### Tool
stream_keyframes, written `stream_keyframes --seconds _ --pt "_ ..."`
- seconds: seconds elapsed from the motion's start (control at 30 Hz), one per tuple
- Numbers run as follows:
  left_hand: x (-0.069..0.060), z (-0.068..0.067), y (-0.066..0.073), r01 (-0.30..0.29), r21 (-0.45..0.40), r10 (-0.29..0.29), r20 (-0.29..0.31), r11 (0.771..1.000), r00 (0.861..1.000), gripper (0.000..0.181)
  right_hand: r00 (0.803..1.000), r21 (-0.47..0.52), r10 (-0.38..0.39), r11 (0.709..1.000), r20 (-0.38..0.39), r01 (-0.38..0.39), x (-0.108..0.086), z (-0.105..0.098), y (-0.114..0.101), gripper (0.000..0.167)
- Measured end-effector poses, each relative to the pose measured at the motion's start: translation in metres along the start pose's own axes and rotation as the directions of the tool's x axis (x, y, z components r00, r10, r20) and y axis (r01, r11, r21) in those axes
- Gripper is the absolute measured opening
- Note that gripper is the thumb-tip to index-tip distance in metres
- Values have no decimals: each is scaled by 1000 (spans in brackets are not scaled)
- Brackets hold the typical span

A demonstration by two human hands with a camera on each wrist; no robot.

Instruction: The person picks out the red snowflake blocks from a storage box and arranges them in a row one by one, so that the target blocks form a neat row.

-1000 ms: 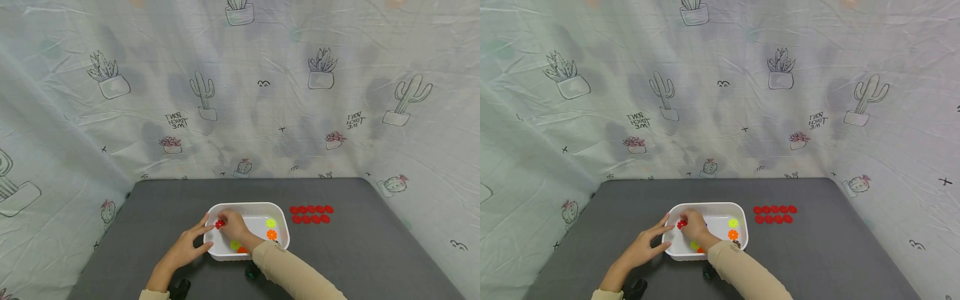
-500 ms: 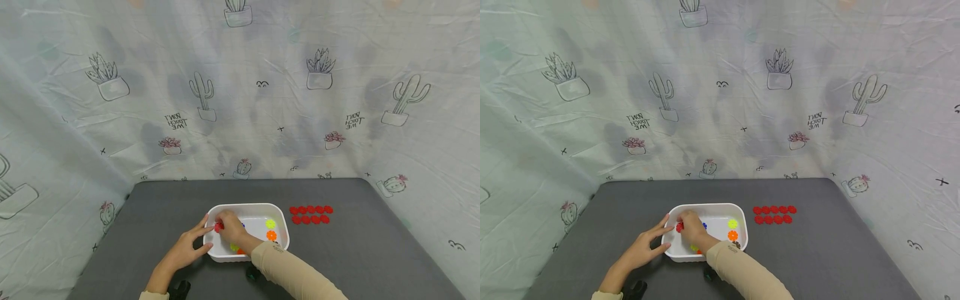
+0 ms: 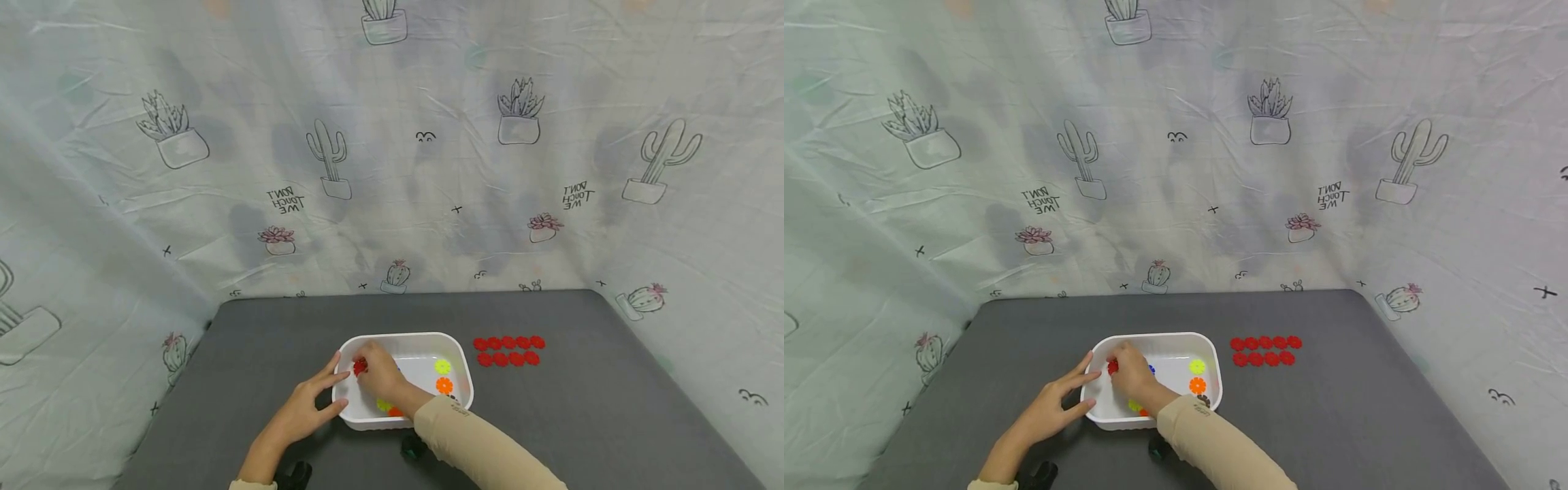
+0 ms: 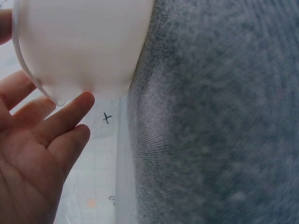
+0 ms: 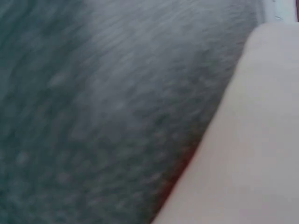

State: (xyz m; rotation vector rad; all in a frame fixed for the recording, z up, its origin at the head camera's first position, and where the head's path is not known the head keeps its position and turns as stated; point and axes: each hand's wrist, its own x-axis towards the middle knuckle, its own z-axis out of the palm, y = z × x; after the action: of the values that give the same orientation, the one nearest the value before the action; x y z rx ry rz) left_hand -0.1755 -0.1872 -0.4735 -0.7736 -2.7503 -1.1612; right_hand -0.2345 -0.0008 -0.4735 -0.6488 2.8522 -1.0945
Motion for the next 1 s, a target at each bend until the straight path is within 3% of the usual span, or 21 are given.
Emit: stream_keyframes --seconds 0.1,0.27,0.57,0.9,1.0 --pt "-1 1 -1 4 -1 -4 -5 1000 1000 46 999 103 35 994 -6 -34 0 -4 -1 24" --pt "-1 1 -2 15 -8 -15 -6 1000 1000 46 992 264 128 956 14 -127 -2 -16 -2 26" --pt "-1 0 -3 65 -3 -65 13 998 998 49 981 406 196 896 7 -182 -16 -48 13 32" --pt "0 1 -3 80 -41 -78 54 996 995 51 964 576 260 797 -56 -182 -59 -98 48 36" --pt "2 0 -4 76 -41 -74 51 996 996 51 959 597 273 783 -83 -171 -75 -109 63 37"
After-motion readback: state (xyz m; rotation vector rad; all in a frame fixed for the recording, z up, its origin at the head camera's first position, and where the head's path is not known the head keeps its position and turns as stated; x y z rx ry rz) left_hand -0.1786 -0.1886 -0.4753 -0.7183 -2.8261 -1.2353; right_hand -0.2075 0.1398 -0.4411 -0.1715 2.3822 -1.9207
